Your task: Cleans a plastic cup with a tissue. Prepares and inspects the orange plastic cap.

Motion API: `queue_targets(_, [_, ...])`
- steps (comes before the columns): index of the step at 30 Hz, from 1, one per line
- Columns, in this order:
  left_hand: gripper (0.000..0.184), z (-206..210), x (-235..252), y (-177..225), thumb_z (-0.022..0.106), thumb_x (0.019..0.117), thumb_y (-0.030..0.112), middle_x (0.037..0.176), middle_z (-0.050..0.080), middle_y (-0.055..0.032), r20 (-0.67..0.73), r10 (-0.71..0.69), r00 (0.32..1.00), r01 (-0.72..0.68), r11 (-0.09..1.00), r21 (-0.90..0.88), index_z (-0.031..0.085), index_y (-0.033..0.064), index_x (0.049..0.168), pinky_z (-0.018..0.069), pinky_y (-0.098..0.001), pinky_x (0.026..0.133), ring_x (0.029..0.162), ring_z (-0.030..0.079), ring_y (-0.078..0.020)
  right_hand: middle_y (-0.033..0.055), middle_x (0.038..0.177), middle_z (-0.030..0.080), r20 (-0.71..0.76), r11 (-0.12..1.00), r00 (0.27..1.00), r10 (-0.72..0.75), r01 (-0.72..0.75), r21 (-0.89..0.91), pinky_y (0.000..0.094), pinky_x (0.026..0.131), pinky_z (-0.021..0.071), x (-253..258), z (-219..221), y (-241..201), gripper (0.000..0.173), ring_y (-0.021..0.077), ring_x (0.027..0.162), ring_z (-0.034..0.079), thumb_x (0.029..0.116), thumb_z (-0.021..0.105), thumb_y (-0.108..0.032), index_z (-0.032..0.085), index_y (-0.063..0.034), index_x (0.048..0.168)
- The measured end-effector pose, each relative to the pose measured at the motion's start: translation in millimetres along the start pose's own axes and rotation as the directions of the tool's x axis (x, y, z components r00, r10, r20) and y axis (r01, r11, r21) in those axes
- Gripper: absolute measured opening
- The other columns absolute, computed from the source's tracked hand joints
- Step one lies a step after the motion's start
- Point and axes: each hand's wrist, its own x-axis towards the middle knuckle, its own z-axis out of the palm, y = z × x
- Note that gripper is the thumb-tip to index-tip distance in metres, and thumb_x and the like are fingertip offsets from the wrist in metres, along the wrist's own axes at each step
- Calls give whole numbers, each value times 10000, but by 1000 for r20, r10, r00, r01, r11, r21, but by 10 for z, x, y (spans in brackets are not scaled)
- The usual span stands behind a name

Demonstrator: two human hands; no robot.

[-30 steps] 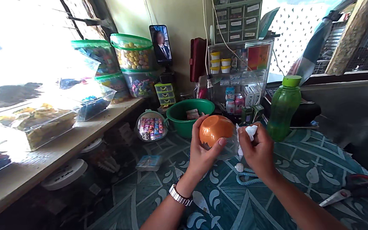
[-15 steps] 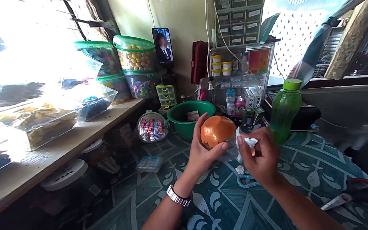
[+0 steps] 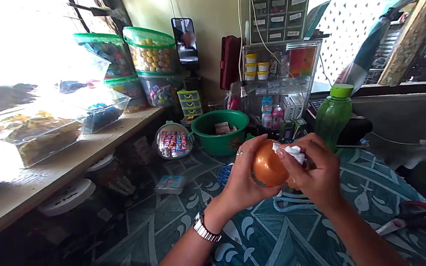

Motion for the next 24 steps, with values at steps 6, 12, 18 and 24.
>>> queue_targets(6, [916,62,-49,-2,876,705,319,1422,567,-184,63,55,997,-65,984,169,468,-19,1452,403,-479,1130,1359,498,-317,82,867,633,-15,981,992,-124,120,-155,126,726,506,-100,103,-39,161,48,802,605,946,683,-166,734,-15,967])
queue_targets(12, [1050,-16,10,-63,828,760,275,1414,561,-192,52,-38,998,34,997,72,232,-7,1577,473,-443,1084,1296,558,-260,80,867,673,154,914,929,-335,361,-188,204,808,526,-192,238,-43,122,142,848,648,983,637,-138,742,-85,1019])
queue_targets(18, [1094,21,-39,-29,890,720,325,1397,527,-271,152,91,984,-124,967,223,289,-34,1560,443,-491,1097,1294,536,-361,69,855,646,102,988,987,124,-113,-101,139,636,509,4,23,41,215,22,719,598,935,690,-209,750,-3,917])
queue_targets(24, [1213,29,-10,-1,908,703,364,1386,534,-247,-6,66,998,-66,994,91,177,-10,1595,477,-352,1081,1276,564,-237,5,783,649,201,706,710,675,-700,107,222,681,536,129,-27,216,177,35,710,628,1025,625,-204,669,-38,981])
